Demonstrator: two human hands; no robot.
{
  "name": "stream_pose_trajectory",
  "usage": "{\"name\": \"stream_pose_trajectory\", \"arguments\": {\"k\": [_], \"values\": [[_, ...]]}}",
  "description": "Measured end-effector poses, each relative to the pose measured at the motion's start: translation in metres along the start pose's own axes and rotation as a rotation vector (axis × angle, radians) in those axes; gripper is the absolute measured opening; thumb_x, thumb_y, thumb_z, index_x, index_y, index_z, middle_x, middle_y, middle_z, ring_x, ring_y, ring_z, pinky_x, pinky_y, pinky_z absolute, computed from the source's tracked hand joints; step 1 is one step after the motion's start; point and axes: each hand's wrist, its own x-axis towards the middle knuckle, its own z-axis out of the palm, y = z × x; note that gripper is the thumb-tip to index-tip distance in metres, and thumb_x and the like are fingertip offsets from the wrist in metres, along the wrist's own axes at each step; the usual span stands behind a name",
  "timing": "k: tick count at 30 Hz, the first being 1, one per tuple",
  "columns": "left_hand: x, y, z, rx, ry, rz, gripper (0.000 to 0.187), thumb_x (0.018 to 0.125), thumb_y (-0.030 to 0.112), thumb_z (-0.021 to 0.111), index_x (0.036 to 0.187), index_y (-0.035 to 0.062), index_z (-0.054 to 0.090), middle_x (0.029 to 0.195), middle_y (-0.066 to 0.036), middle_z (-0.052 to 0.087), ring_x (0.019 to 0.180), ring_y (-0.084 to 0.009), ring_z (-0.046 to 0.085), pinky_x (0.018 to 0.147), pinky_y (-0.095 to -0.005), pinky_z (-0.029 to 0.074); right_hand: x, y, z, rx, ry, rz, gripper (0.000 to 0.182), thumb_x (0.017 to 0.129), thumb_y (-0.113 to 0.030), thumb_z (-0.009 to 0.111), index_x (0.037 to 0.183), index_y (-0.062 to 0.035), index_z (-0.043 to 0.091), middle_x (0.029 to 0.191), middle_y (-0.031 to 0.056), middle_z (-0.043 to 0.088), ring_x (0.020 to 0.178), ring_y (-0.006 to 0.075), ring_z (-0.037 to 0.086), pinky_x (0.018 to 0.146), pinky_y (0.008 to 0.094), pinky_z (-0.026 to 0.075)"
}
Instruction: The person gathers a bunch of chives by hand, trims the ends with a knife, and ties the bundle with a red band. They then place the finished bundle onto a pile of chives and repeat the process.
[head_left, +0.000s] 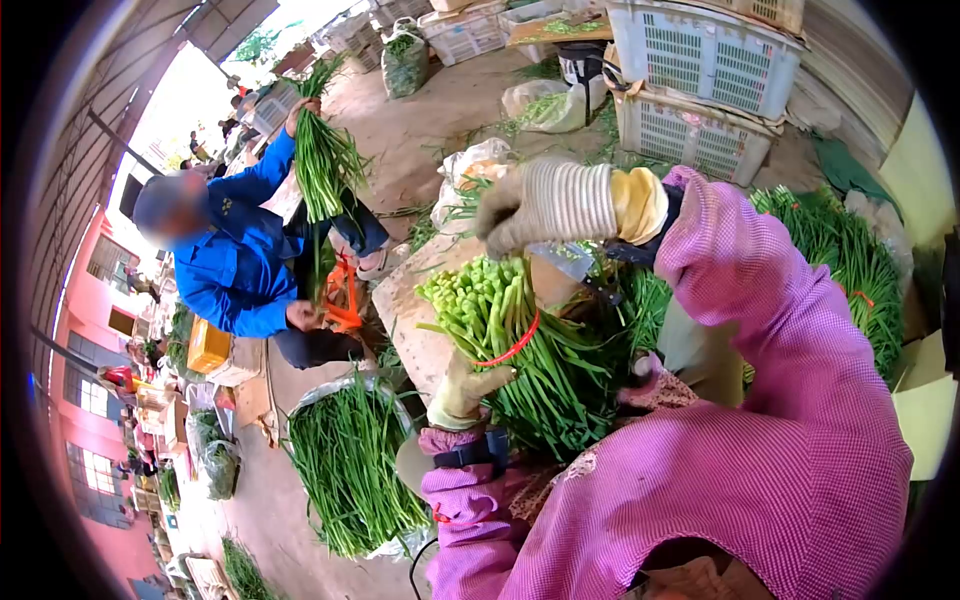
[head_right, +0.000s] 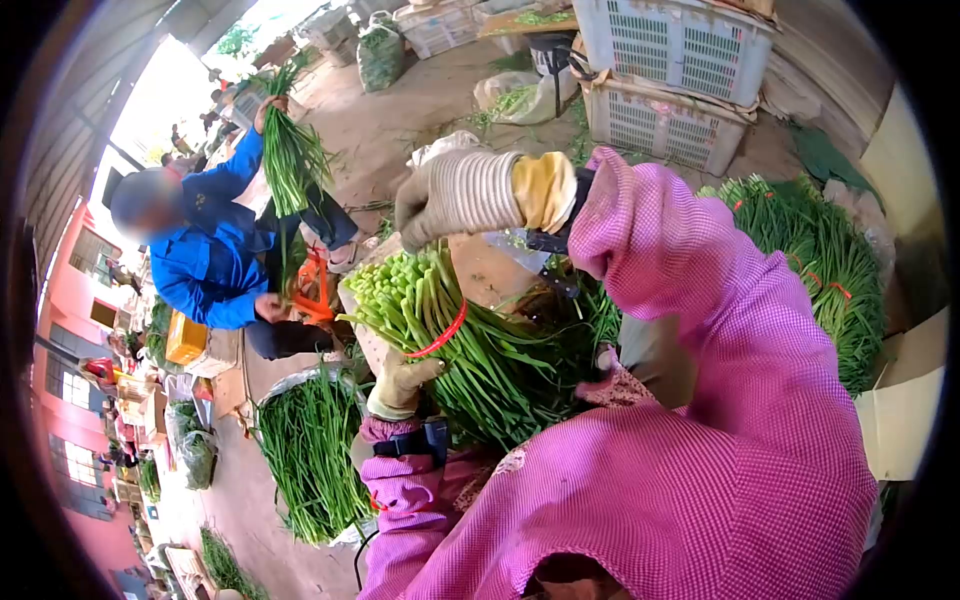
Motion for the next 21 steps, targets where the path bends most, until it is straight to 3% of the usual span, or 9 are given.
{"name": "stream_pose_trajectory", "arguments": {"k": [5, 7, 9, 10, 11, 13, 16, 19, 21], "values": [[-0.003, -0.006, 0.001, -0.057, -0.012, -0.088, 0.078, 0.072, 0.011, 0.077, 0.141, -0.0013, 0.043, 0.133, -0.008, 0.058, 0.122, -0.0208, 0.053, 0.106, -0.0336, 0.038, 0.005, 0.019, 0.017, -0.202, 0.033, -0.107, 0.023, 0.088, -0.027, 0.067, 0.094, -0.0045, 0.069, 0.09, 0.0057, 0.071, 0.08, 0.015, 0.067, 0.078, 0.0303, 0.053], [-0.008, -0.031, -0.009, -0.249, -0.03, -0.104, 0.079, 0.071, 0.011, 0.076, 0.142, -0.0003, 0.043, 0.132, -0.009, 0.059, 0.12, -0.0227, 0.057, 0.103, -0.0352, 0.043, 0.017, 0.053, 0.026, 0.578, 0.679, -0.349, 0.021, 0.09, -0.025, 0.065, 0.093, -0.0044, 0.068, 0.085, 0.0032, 0.069, 0.078, 0.0156, 0.065, 0.077, 0.0304, 0.054], [-0.008, -0.035, -0.008, -0.463, -0.085, -0.067, 0.072, 0.073, 0.017, 0.076, 0.136, -0.0026, 0.048, 0.121, -0.015, 0.064, 0.104, -0.0287, 0.066, 0.091, -0.04, 0.054, 0.016, 0.043, -0.013, 1.15, 0.442, -0.37, 0.023, 0.092, -0.025, 0.063, 0.097, -0.0027, 0.067, 0.086, 0.0039, 0.068, 0.081, 0.0165, 0.065, 0.08, 0.0318, 0.054], [-0.009, -0.042, -0.01, -0.519, -0.069, -0.033, 0.069, 0.074, 0.019, 0.076, 0.134, -0.0035, 0.05, 0.119, -0.016, 0.065, 0.102, -0.0297, 0.067, 0.088, -0.0409, 0.055, 0.02, 0.055, -0.029, 0.944, 0.485, -0.329, 0.031, 0.095, -0.03, 0.059, 0.097, 0.0003, 0.066, 0.086, 0.0069, 0.068, 0.082, 0.0181, 0.065, 0.081, 0.0354, 0.054], [-0.01, -0.049, -0.012, -0.575, -0.05, 0.006, 0.067, 0.075, 0.021, 0.076, 0.131, -0.0043, 0.051, 0.116, -0.016, 0.066, 0.099, -0.0308, 0.068, 0.085, -0.0418, 0.057, 0.012, 0.055, -0.051, 0.075, 0.513, -0.321, 0.038, 0.098, -0.037, 0.053, 0.099, -0.0008, 0.065, 0.083, 0.0063, 0.067, 0.084, 0.0213, 0.066, 0.083, 0.0398, 0.054], [-0.016, -0.057, -0.022, -0.679, -0.008, -0.045, 0.063, 0.077, 0.024, 0.076, 0.128, -0.0041, 0.053, 0.116, -0.017, 0.065, 0.098, -0.0313, 0.068, 0.084, -0.0432, 0.058, 0.003, 0.055, -0.028, 0.101, 0.548, 0.138, 0.046, 0.099, -0.044, 0.048, 0.116, -0.0038, 0.062, 0.098, 0.0115, 0.068, 0.098, 0.026, 0.065, 0.09, 0.0426, 0.051], [-0.012, -0.072, -0.033, -0.639, 0.135, 0.133, 0.053, 0.085, 0.028, 0.071, 0.127, 0.0003, 0.055, 0.118, -0.014, 0.065, 0.103, -0.0296, 0.066, 0.09, -0.0434, 0.056, -0.019, 0.024, 0.017, -0.194, 0.296, 0.189, 0.056, 0.097, -0.048, 0.05, 0.136, -0.0077, 0.05, 0.127, 0.0168, 0.06, 0.117, 0.0333, 0.058, 0.099, 0.0445, 0.046], [0.007, -0.023, -0.02, -0.457, 0.157, 0.274, 0.051, 0.089, 0.034, 0.066, 0.126, 0.0016, 0.055, 0.118, -0.012, 0.064, 0.102, -0.0252, 0.065, 0.09, -0.0409, 0.055, -0.043, 0.039, 0.118, 0.078, 0.252, -0.137, 0.072, 0.086, -0.044, 0.066, 0.144, -0.0084, 0.041, 0.145, 0.017, 0.044, 0.128, 0.0394, 0.048, 0.103, 0.0452, 0.044], [0.007, -0.007, -0.032, -0.434, 0.348, 0.362, 0.058, 0.088, 0.037, 0.066, 0.131, 0.0015, 0.053, 0.12, -0.012, 0.063, 0.109, -0.0266, 0.062, 0.095, -0.0417, 0.05, -0.081, 0.062, 0.176, -0.222, 0.251, -0.194, 0.08, 0.087, -0.043, 0.064, 0.149, -0.0044, 0.031, 0.134, 0.023, 0.052, 0.124, 0.0338, 0.053, 0.102, 0.0443, 0.045]]}}
